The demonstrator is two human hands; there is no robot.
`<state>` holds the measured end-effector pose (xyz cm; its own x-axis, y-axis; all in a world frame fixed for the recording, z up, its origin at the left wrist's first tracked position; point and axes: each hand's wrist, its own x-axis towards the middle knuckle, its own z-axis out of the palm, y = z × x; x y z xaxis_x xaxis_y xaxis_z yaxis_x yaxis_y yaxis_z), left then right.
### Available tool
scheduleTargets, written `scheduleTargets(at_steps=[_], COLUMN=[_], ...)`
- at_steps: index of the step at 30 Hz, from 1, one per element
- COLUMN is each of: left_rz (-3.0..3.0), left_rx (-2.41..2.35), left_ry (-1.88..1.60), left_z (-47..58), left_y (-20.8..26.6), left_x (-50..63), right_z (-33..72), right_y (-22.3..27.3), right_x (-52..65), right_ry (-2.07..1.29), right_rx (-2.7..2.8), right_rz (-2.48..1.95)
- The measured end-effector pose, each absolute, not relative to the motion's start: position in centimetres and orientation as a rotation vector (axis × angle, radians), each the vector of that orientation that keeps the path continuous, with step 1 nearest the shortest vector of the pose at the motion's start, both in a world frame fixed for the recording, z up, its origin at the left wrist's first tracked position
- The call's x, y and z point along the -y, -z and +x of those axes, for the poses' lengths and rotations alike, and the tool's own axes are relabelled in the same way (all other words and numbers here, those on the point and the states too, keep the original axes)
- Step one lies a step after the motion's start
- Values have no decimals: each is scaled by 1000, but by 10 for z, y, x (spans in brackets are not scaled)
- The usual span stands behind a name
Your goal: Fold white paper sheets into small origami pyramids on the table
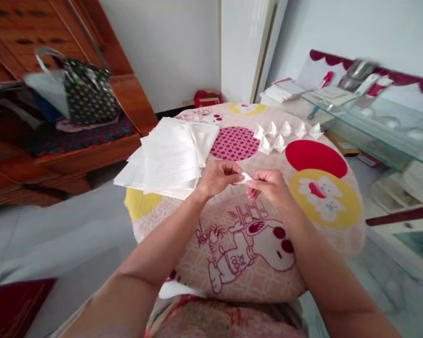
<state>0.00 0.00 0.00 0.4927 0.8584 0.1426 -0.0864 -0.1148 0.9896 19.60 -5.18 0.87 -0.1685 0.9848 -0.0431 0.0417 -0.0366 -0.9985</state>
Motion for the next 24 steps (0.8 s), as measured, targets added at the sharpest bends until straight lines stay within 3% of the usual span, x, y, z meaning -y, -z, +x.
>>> scheduleTargets(at_steps=[24], left_rz=[1272], left_rx=[-785], left_ry=[-435], left_z=[-5], left_y=[-2], left_x=[-1], right_z=[215], right_y=[-7], right_x=[48], right_ry=[-1454], right_rx=[1408], right_rz=[-1156])
